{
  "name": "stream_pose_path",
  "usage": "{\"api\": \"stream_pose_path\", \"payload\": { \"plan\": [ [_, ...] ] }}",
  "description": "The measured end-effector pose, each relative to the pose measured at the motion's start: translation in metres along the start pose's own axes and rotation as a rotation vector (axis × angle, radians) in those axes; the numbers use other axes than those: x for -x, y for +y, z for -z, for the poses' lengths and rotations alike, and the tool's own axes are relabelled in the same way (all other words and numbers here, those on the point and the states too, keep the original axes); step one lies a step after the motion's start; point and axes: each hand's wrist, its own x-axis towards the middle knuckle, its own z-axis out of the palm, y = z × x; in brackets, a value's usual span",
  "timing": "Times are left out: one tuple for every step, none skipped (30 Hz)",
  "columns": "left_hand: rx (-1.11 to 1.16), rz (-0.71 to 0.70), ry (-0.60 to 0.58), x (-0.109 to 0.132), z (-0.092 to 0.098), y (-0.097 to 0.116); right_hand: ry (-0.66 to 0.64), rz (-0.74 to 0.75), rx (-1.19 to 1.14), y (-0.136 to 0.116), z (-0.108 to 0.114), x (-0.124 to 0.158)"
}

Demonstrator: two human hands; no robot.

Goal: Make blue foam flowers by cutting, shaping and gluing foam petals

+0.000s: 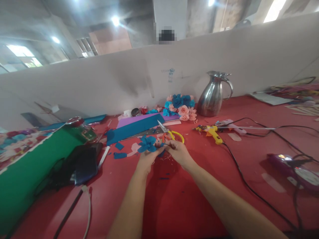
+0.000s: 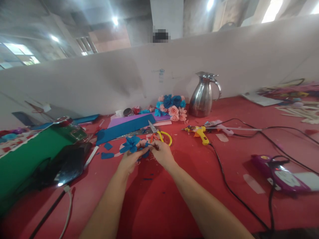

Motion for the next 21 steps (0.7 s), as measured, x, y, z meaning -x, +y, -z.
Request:
{"api": "stream_pose_path", "payload": {
  "plan": [
    [0.002,0.009,-0.036,0.0,0.0,0.0,0.0,0.002,-0.001,0.0,0.0,0.0],
    [0.009,0.008,-0.07,0.0,0.0,0.0,-0.001,0.003,-0.004,0.0,0.0,0.0],
    [0.023,-0.001,-0.096,0.0,0.0,0.0,-0.002,0.004,-0.007,0.0,0.0,0.0],
    [0.042,-0.016,-0.105,0.0,0.0,0.001,-0.003,0.005,-0.012,0.0,-0.001,0.0],
    [0.062,-0.03,-0.105,0.0,-0.001,0.001,-0.005,0.005,-0.017,0.0,-0.001,0.0],
    [0.08,-0.037,-0.099,0.0,-0.001,0.002,-0.006,0.005,-0.021,0.0,-0.001,0.0],
    [0.098,-0.031,-0.089,0.001,-0.002,0.003,-0.007,0.004,-0.025,-0.001,-0.001,0.0],
    [0.117,-0.015,-0.076,0.001,-0.003,0.004,-0.009,0.001,-0.03,-0.001,-0.002,0.0],
    [0.138,0.005,-0.06,0.001,-0.003,0.005,-0.013,-0.001,-0.039,-0.001,-0.002,0.0],
    [0.16,0.024,-0.042,0.002,-0.004,0.006,-0.018,-0.002,-0.053,-0.002,-0.001,0.0],
    [0.18,0.043,-0.025,0.002,-0.005,0.006,-0.023,-0.002,-0.071,-0.002,-0.001,0.0],
    [0.194,0.064,-0.01,0.003,-0.005,0.007,-0.027,-0.002,-0.089,-0.003,-0.001,0.001],
    [0.201,0.081,0.001,0.003,-0.006,0.007,-0.027,-0.003,-0.104,-0.004,0.0,0.001],
    [0.199,0.09,0.002,0.003,-0.006,0.007,-0.026,-0.007,-0.115,-0.005,0.0,0.001],
    [0.192,0.089,-0.009,0.003,-0.006,0.007,-0.022,-0.017,-0.121,-0.006,0.0,0.002],
    [0.184,0.08,-0.028,0.003,-0.006,0.007,-0.02,-0.03,-0.125,-0.007,0.001,0.002],
    [0.178,0.064,-0.051,0.004,-0.006,0.007,-0.018,-0.044,-0.129,-0.008,0.001,0.003],
    [0.177,0.047,-0.067,0.004,-0.006,0.008,-0.02,-0.057,-0.134,-0.009,0.0,0.003],
    [0.175,0.04,-0.076,0.004,-0.006,0.008,-0.025,-0.067,-0.141,-0.01,0.0,0.003],
    [0.172,0.042,-0.075,0.005,-0.006,0.009,-0.031,-0.073,-0.149,-0.01,0.0,0.003],
    [0.166,0.048,-0.068,0.005,-0.006,0.009,-0.036,-0.076,-0.158,-0.01,-0.001,0.004]
  ]
}}
